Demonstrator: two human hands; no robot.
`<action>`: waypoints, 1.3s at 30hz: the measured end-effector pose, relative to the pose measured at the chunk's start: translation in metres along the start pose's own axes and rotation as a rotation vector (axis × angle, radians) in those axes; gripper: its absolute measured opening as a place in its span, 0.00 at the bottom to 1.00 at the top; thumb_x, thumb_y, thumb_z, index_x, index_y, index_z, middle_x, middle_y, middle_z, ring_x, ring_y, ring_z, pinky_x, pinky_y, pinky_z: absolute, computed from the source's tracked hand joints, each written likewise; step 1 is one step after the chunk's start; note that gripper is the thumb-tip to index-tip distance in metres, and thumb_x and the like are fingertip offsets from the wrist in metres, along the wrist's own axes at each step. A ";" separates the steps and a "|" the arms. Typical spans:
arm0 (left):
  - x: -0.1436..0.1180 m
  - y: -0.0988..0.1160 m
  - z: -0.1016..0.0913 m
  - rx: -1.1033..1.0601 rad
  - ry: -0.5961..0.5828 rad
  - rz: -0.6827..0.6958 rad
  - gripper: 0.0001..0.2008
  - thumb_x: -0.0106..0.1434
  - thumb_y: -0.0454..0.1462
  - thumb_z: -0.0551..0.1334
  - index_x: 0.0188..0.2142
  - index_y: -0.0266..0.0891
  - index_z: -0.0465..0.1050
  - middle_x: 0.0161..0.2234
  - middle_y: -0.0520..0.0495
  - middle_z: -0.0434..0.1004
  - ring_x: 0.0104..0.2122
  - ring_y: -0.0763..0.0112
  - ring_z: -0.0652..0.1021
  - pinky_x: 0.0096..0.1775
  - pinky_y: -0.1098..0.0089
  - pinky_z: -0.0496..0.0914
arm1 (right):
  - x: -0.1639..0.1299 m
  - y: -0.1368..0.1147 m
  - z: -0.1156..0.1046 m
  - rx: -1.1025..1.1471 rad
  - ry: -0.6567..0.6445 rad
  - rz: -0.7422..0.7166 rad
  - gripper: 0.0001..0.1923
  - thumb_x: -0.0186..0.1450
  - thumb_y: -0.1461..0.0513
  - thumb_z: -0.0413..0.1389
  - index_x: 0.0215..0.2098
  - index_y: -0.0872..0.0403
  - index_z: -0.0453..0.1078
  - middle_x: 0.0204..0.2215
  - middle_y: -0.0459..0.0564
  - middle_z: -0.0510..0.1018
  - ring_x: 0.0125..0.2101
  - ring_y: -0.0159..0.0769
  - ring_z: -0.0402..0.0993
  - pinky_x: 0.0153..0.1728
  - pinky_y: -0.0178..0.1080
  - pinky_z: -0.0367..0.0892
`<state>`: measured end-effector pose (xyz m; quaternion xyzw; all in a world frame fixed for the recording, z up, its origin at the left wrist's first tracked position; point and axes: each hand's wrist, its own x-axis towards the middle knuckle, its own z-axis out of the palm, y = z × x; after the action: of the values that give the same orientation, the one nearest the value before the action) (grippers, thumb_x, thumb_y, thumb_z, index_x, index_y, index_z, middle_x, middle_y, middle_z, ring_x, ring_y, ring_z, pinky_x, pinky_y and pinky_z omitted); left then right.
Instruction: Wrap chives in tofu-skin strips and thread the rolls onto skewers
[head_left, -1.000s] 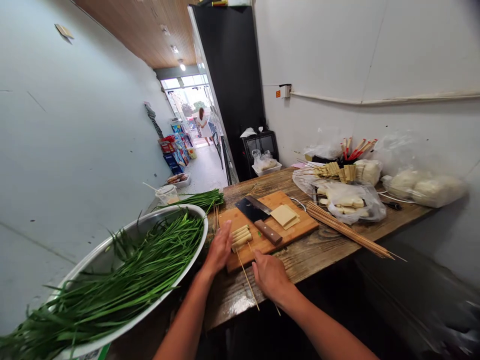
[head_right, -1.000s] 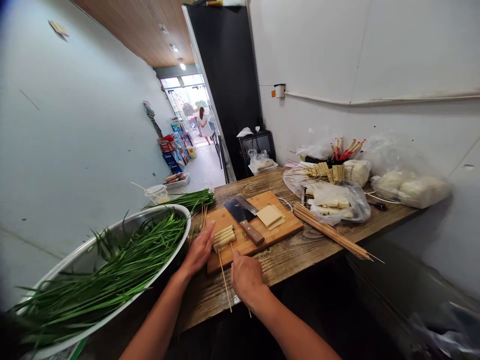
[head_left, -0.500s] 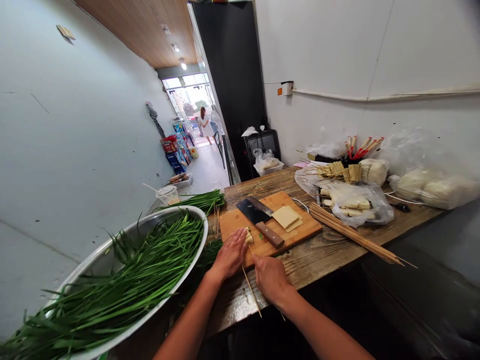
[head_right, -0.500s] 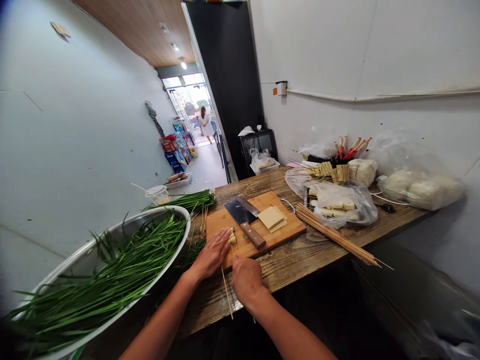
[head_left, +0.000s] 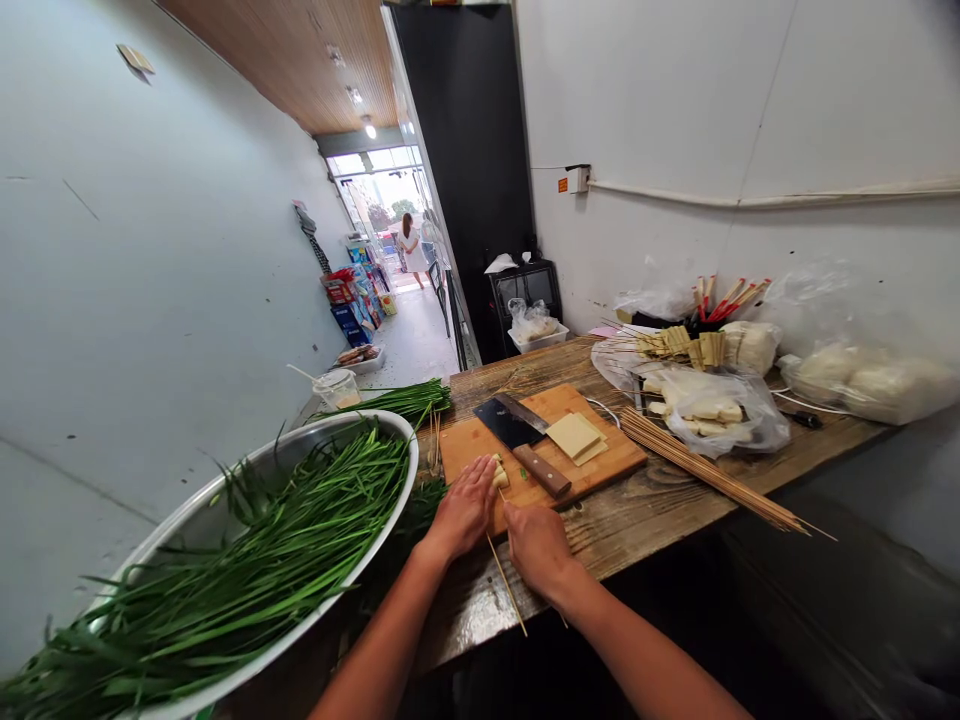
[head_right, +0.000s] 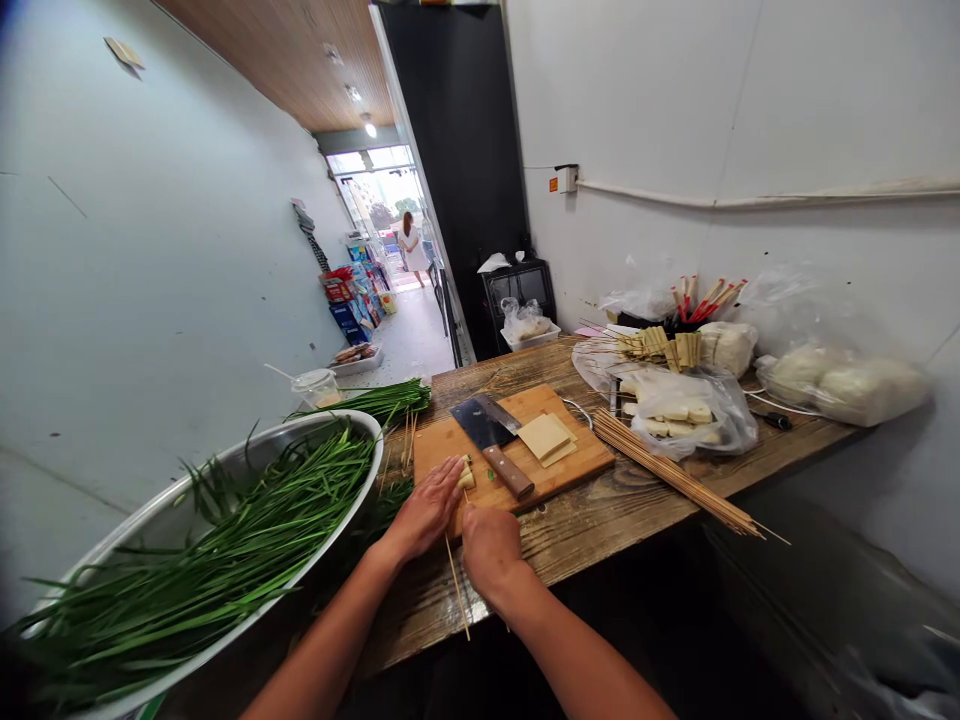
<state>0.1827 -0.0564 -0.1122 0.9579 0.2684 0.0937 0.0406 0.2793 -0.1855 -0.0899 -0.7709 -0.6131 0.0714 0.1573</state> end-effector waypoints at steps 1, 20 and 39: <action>0.000 0.000 0.000 0.000 0.003 -0.004 0.24 0.67 0.41 0.42 0.60 0.35 0.52 0.61 0.42 0.53 0.60 0.65 0.55 0.59 0.59 0.53 | 0.001 -0.001 -0.001 -0.004 -0.003 -0.001 0.16 0.61 0.68 0.44 0.40 0.58 0.71 0.31 0.56 0.79 0.33 0.41 0.76 0.31 0.35 0.66; -0.035 -0.019 0.005 -0.181 0.350 -0.214 0.24 0.66 0.38 0.40 0.61 0.34 0.47 0.62 0.39 0.50 0.61 0.65 0.52 0.60 0.57 0.52 | 0.003 0.002 0.002 0.040 0.022 0.050 0.18 0.64 0.64 0.42 0.48 0.55 0.68 0.34 0.54 0.78 0.35 0.40 0.75 0.34 0.35 0.65; -0.007 -0.008 -0.010 -0.128 0.087 -0.049 0.24 0.66 0.42 0.42 0.60 0.39 0.52 0.61 0.44 0.53 0.61 0.68 0.54 0.60 0.61 0.52 | 0.005 0.007 0.012 -0.021 0.051 0.011 0.18 0.65 0.66 0.39 0.44 0.53 0.69 0.31 0.53 0.79 0.33 0.37 0.75 0.31 0.34 0.62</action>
<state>0.1706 -0.0536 -0.1045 0.9416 0.2865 0.1510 0.0926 0.2835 -0.1801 -0.1031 -0.7774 -0.6054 0.0463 0.1645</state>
